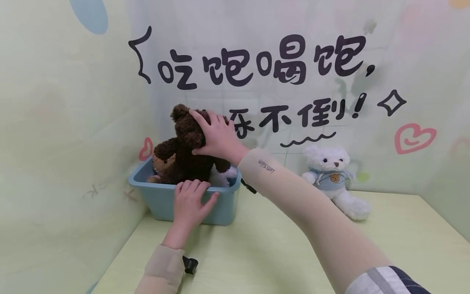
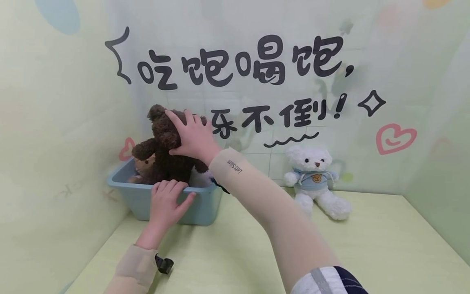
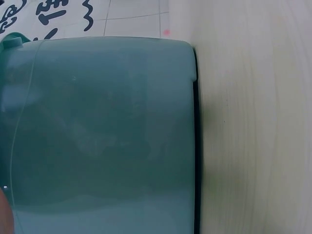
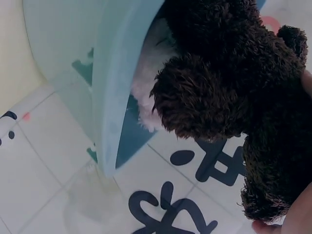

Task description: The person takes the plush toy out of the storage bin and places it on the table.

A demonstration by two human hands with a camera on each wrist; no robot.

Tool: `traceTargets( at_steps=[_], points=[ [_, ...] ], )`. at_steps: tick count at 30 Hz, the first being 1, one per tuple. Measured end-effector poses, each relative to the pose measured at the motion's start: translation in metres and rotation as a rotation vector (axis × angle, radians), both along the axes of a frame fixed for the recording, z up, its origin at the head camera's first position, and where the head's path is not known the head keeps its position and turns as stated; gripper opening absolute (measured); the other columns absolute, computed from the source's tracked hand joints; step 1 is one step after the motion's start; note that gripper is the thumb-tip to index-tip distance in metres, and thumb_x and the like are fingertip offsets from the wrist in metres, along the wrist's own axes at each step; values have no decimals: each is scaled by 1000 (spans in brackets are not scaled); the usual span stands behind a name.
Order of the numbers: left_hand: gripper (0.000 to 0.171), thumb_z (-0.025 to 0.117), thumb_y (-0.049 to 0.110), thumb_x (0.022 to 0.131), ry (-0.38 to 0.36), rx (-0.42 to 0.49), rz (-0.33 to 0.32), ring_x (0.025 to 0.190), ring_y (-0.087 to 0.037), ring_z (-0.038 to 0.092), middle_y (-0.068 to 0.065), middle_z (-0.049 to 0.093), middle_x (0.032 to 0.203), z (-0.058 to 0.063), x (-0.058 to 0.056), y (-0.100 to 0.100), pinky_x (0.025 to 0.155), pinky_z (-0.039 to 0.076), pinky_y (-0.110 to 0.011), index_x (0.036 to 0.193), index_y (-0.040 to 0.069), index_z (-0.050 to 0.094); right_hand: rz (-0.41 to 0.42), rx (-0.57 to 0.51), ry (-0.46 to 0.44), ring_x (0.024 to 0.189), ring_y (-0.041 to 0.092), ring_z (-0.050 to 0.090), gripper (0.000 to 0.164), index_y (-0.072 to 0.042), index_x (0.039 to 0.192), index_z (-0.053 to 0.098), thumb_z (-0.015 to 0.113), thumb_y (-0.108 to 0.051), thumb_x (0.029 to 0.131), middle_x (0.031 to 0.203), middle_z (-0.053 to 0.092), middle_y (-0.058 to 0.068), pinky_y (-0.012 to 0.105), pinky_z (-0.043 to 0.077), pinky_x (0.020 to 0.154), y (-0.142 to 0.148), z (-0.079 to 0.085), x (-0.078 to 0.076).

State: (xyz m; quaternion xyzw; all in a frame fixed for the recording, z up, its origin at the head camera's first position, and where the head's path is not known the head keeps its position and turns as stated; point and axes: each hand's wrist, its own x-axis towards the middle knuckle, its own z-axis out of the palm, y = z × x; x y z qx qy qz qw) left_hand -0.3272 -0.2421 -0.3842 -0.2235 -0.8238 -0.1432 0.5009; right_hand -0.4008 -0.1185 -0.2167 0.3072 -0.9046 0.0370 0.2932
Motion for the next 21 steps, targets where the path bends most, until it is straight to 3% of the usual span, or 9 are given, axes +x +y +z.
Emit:
traceTargets(
  at_steps=[4,13,21],
  points=[
    [34,51,47,81,6,2,-7,74,-25,45,-1,55,76,0,2,1,77,29,-44,86,15,61,19,-27,-11,114,27,37,105,-41,137,-10,58,-69,62,135,26,9,50,35,84,0,-2,0],
    [35,52,48,81,14,0,-1,72,-24,45,-1,55,76,1,1,2,76,29,-44,86,15,61,61,44,122,112,25,39,96,-35,139,-1,56,-64,68,130,33,9,45,35,85,5,4,-2],
    [35,52,48,80,4,18,-9,73,-24,44,-1,54,77,-1,-1,2,77,28,-44,86,14,60,108,83,233,115,26,35,90,-34,140,4,54,-62,70,132,31,10,46,33,84,25,28,-5]
  ],
)
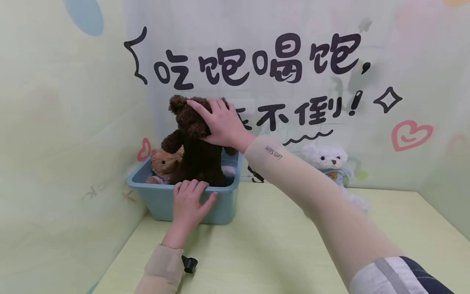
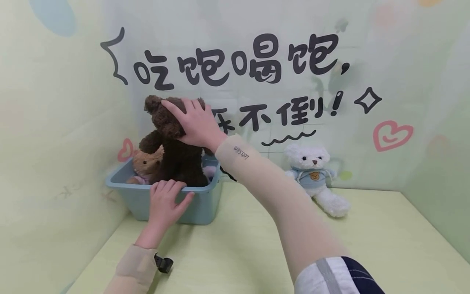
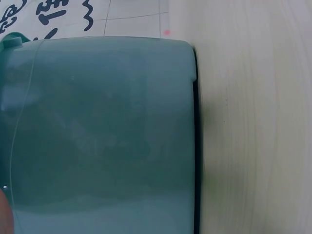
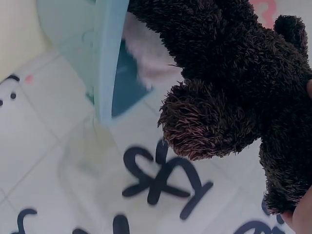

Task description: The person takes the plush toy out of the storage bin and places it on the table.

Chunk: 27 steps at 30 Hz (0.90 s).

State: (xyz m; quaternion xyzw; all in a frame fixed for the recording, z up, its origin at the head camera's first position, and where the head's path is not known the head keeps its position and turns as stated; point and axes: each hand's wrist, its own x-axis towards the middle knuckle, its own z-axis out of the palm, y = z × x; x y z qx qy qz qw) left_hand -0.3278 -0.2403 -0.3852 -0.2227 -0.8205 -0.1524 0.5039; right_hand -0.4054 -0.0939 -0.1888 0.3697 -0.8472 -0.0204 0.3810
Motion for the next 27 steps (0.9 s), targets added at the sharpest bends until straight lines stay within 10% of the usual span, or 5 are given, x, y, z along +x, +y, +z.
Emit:
traceTargets(
  at_steps=[27],
  points=[
    [33,53,46,80,4,-14,7,71,-26,42,-3,53,78,1,5,1,73,27,-44,86,14,59,88,-165,-60,107,23,44,86,-31,137,19,48,-72,67,125,38,8,40,38,83,46,29,7]
  ],
)
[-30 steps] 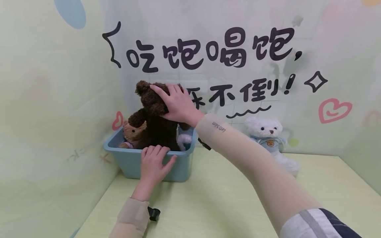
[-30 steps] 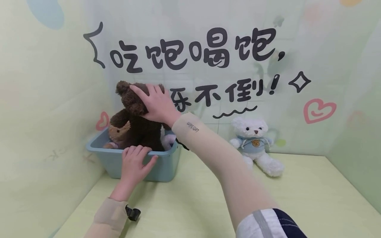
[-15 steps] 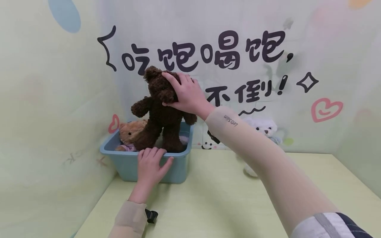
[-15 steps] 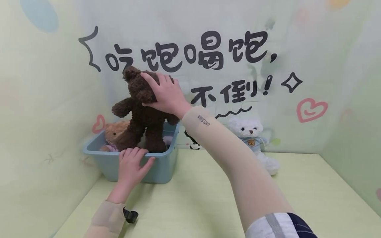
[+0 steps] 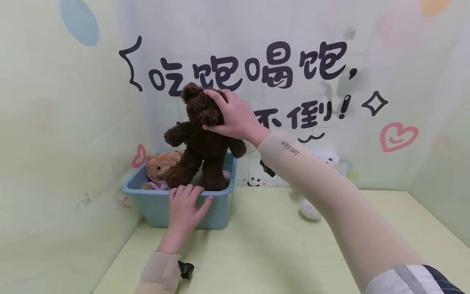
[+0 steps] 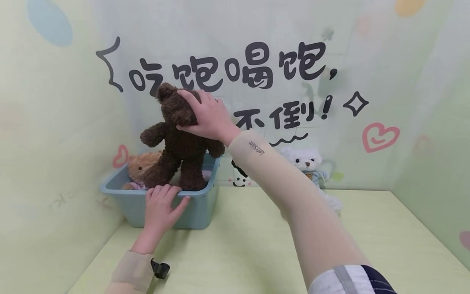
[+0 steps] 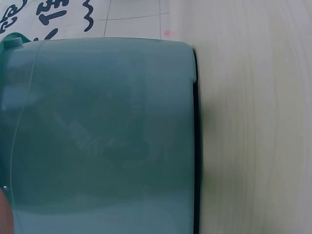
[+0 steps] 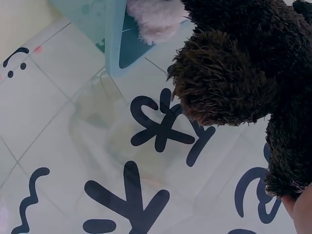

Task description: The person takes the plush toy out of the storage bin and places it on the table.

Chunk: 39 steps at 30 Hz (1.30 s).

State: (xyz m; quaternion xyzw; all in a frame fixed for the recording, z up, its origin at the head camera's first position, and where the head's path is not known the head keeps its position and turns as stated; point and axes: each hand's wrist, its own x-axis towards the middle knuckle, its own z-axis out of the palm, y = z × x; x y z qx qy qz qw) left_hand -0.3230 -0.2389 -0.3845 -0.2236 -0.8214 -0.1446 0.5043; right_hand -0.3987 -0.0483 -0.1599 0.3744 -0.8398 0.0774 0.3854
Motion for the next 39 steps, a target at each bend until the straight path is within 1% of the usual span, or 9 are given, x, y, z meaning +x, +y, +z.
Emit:
traceTargets(
  at_steps=[2,6,11,17,21,25,28,33,39],
  points=[
    [33,53,46,80,5,3,-3,71,-26,41,-3,53,78,1,0,0,73,27,-45,86,14,60,23,-28,-34,103,21,46,84,-32,136,22,53,-68,66,122,40,7,38,40,82,3,3,0],
    [33,53,46,80,10,6,-2,71,-26,41,-3,53,77,1,0,1,72,27,-45,85,14,60,57,-90,-143,104,16,46,83,-36,134,26,61,-62,64,121,41,3,34,40,82,7,7,2],
    [33,54,45,79,7,8,-3,70,-26,41,-3,53,77,0,0,0,72,27,-45,86,14,59,81,-131,-231,107,13,43,86,-38,134,25,63,-65,61,121,40,1,32,37,87,12,8,3],
    [33,54,47,79,1,3,14,73,-28,45,-3,56,80,-3,-1,0,77,27,-48,87,15,59,100,-154,-288,107,14,41,87,-40,134,23,62,-66,60,123,37,2,32,36,87,19,13,3],
    [35,52,49,79,16,9,24,81,-31,48,-4,58,81,-3,-4,-1,84,26,-53,86,15,59,112,-179,-282,109,12,40,85,-40,134,24,63,-63,62,125,35,1,31,35,89,26,23,3],
    [36,52,49,80,42,30,3,86,-32,49,-6,59,83,-3,-6,-1,82,27,-52,84,14,60,125,-179,-236,114,10,37,82,-37,134,26,64,-59,65,128,35,-1,30,31,92,34,33,3],
    [38,52,50,80,55,47,-14,81,-31,47,-6,60,86,-1,-7,0,76,27,-49,84,13,62,116,-162,-207,116,11,36,79,-35,134,28,63,-58,67,129,36,-1,31,30,94,42,40,6],
    [39,51,50,80,51,41,-13,70,-28,42,-4,58,84,0,-8,0,75,27,-47,86,14,61,54,-125,-202,114,14,38,78,-37,134,27,62,-59,67,125,39,1,34,30,93,57,48,14],
    [36,51,47,80,27,33,-17,70,-28,41,-3,52,76,-2,-8,0,76,27,-47,82,12,58,22,-75,-165,110,18,41,80,-36,134,28,63,-59,66,121,41,5,38,31,92,79,54,21]
  ],
)
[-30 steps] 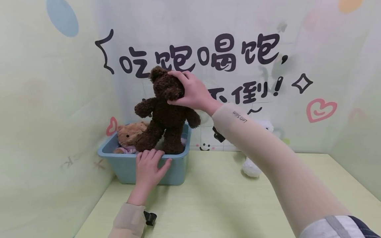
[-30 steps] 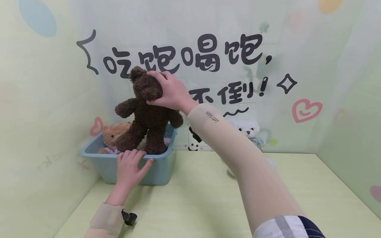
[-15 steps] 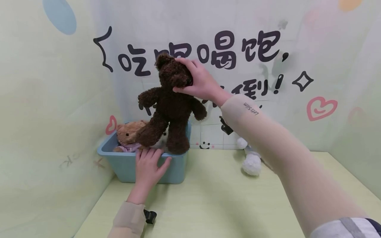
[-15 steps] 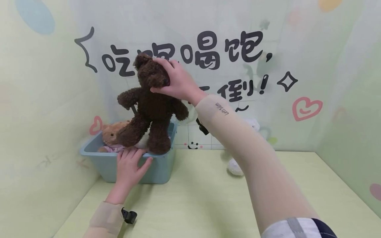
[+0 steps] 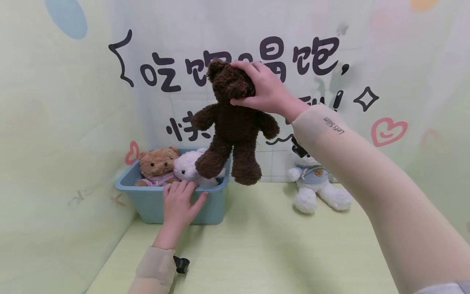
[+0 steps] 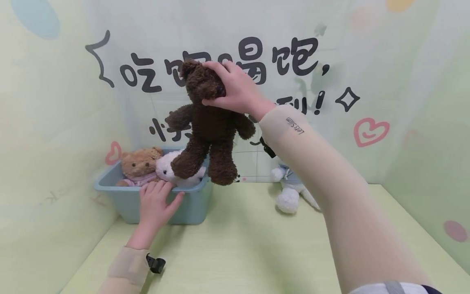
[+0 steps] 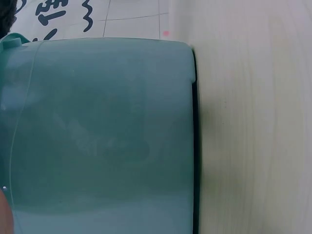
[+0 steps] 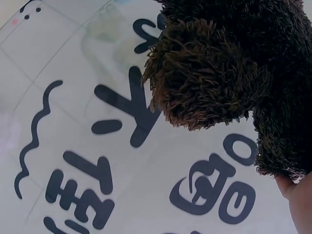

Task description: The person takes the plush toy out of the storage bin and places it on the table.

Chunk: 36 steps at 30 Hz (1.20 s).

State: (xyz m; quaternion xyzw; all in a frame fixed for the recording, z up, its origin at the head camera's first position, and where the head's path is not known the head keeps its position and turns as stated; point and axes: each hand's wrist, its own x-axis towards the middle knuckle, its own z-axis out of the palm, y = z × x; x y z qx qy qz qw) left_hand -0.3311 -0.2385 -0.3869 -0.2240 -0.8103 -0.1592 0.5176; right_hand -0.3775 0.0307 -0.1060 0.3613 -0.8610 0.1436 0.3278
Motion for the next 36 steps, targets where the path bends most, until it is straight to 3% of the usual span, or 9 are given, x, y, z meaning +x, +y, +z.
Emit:
traceTargets(
  at_steps=[9,17,27,36],
  points=[
    [34,53,47,79,-51,-16,27,72,-27,42,-3,54,79,-2,1,-5,78,26,-47,87,14,59,-32,44,11,115,22,38,80,-38,134,27,61,-62,65,127,37,5,42,32,91,19,2,4],
    [36,52,47,80,-50,-18,28,74,-28,42,-4,55,81,-2,2,-8,79,25,-47,88,13,60,-21,107,101,110,23,41,79,-32,133,31,62,-60,66,122,41,9,42,33,90,31,-5,-1],
    [36,51,47,81,-61,-29,28,74,-27,43,-4,55,82,-4,2,-7,79,25,-46,90,14,60,-33,156,153,101,28,44,80,-29,134,31,63,-58,67,115,43,13,45,34,85,44,-34,-15],
    [36,51,47,81,-35,-34,16,74,-27,43,-3,54,80,-3,1,-2,79,26,-46,89,14,60,-54,192,188,107,31,40,84,-26,136,25,63,-57,68,118,40,13,48,30,87,52,-62,-22]
  ],
)
